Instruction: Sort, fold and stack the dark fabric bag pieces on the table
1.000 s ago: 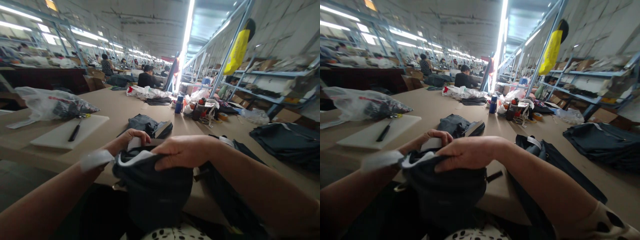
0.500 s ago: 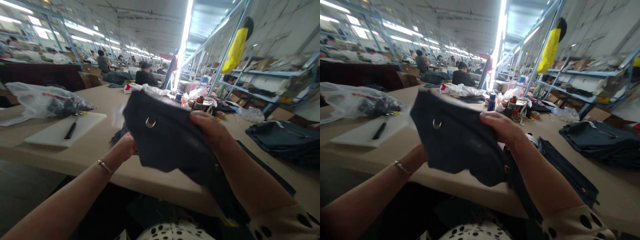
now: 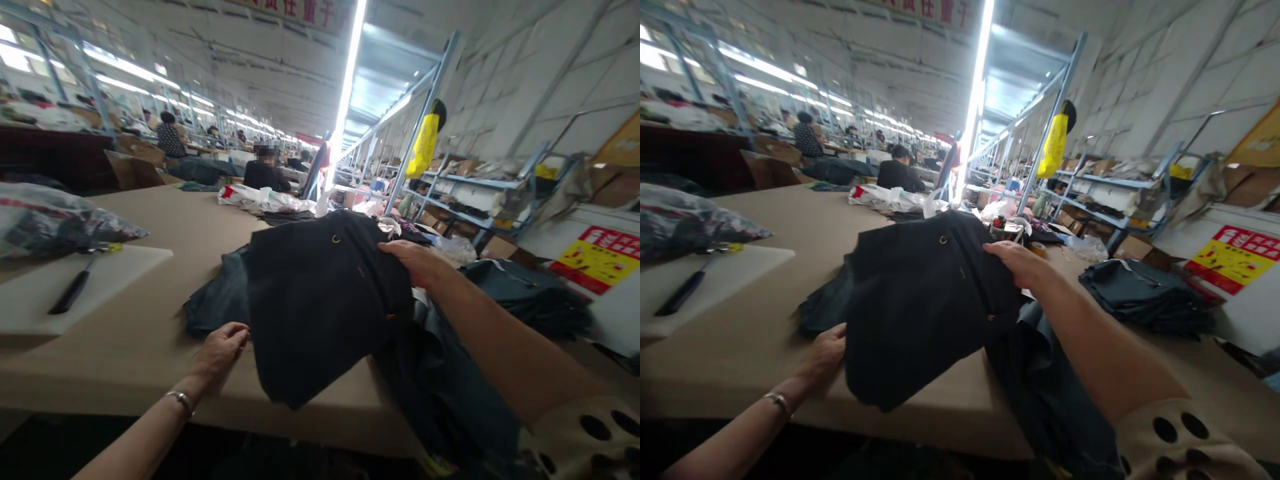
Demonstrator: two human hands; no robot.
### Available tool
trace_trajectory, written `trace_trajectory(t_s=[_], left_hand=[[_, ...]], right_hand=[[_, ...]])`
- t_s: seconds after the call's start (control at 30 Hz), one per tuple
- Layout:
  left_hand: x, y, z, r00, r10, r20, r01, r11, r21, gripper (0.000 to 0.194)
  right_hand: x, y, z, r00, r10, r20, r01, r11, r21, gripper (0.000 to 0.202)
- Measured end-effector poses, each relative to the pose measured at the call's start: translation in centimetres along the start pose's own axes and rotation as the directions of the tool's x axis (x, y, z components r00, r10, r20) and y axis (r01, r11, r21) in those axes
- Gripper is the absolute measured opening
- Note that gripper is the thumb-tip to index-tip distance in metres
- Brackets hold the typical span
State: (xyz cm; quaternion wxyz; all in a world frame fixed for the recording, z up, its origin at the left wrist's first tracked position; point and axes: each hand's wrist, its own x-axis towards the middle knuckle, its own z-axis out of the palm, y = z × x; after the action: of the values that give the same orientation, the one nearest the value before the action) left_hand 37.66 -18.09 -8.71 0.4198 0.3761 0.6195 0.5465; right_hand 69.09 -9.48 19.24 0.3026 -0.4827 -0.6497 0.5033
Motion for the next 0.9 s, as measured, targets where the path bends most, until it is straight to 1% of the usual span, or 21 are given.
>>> trace_trajectory(t_s=[0.07,0.13,0.2,0.3,0.37,0.4,0.47,0.5,0.53,0.57,0.6,0.63,0.67,0.7,0.73,0.8,0.87,0.9], left_hand=[[0.3,-0.8,-0.4,1.000,0.009,0.010,-0.009,0.997,0.080,0.034],[0.7,-1.6,-0.6,1.000,0.029,0.009,-0.030,0.974,0.223,0.039],[1.0,-1.9,-0.7,0.999,0.039,-0.002,-0.036,0.931,0.362,0.039],[1.1,-1.7,-0.7,0.999,0.036,-0.032,-0.017,0.887,0.462,0.035],[0.9,-1.4,-0.6,0.999,0.046,-0.027,-0.027,0.874,0.486,0.033],[0.8,-1.2,-0.6,0.998,0.055,-0.023,-0.036,0.868,0.494,0.033],[0.6,-1.0,-0.5,0.997,0.078,-0.029,-0.053,0.867,0.496,0.032],[0.5,-1.0,-0.4,0.996,0.084,-0.035,-0.057,0.871,0.489,0.032],[0.5,-1.0,-0.4,0.995,0.087,-0.039,-0.058,0.876,0.479,0.031],[0.4,-1.1,-0.3,0.995,0.091,-0.045,-0.060,0.883,0.465,0.031],[0.4,-1.1,-0.3,0.994,0.096,-0.050,-0.063,0.892,0.448,0.030],[0.3,-1.2,-0.2,0.993,0.102,-0.054,-0.070,0.901,0.429,0.029],[0.3,-1.2,-0.2,0.992,0.109,-0.061,-0.075,0.910,0.407,0.029],[0.3,-1.3,-0.1,0.991,0.114,-0.069,-0.079,0.920,0.385,0.028],[0.3,-1.3,-0.1,0.990,0.115,-0.078,-0.079,0.929,0.362,0.028],[0.3,-1.4,-0.1,0.990,0.109,-0.093,-0.073,0.942,0.327,0.027],[0.4,-1.5,-0.1,0.989,0.106,-0.099,-0.071,0.950,0.303,0.025],[0.5,-1.5,-0.2,0.989,0.105,-0.101,-0.071,0.953,0.294,0.025]], right_hand=[[-2.0,-0.4,-3.7,0.994,0.007,-0.111,-0.004,1.000,0.024,0.014],[-4.0,0.1,-7.7,0.973,0.055,-0.226,-0.054,0.998,0.011,0.017],[-5.8,1.7,-11.7,0.943,0.143,-0.301,-0.161,0.986,-0.037,0.021],[-8.0,5.5,-16.8,0.889,0.268,-0.371,-0.340,0.930,-0.142,0.024],[-8.6,8.1,-19.2,0.856,0.296,-0.423,-0.416,0.880,-0.227,0.024],[-8.5,9.1,-20.0,0.846,0.286,-0.449,-0.437,0.855,-0.278,0.026],[-7.1,10.5,-20.7,0.850,0.225,-0.477,-0.436,0.809,-0.395,0.033],[-5.9,10.8,-20.4,0.867,0.183,-0.464,-0.412,0.788,-0.458,0.036],[-4.2,10.9,-19.7,0.894,0.137,-0.428,-0.368,0.770,-0.521,0.038],[-2.3,10.9,-18.5,0.926,0.086,-0.368,-0.302,0.753,-0.584,0.038],[-0.1,10.7,-16.8,0.958,0.034,-0.286,-0.218,0.734,-0.644,0.039],[2.2,10.4,-14.7,0.982,-0.016,-0.188,-0.121,0.708,-0.696,0.038],[4.5,10.1,-12.1,0.995,-0.061,-0.080,-0.018,0.674,-0.739,0.038],[6.9,9.9,-9.3,0.995,-0.100,0.028,0.085,0.631,-0.771,0.036],[9.2,9.8,-6.2,0.984,-0.119,0.133,0.177,0.581,-0.794,0.035],[13.4,10.0,0.0,0.941,-0.128,0.312,0.335,0.470,-0.817,0.033],[16.9,10.7,5.7,0.893,-0.126,0.432,0.447,0.357,-0.821,0.039],[18.4,11.2,8.1,0.876,-0.126,0.466,0.481,0.304,-0.822,0.045]])
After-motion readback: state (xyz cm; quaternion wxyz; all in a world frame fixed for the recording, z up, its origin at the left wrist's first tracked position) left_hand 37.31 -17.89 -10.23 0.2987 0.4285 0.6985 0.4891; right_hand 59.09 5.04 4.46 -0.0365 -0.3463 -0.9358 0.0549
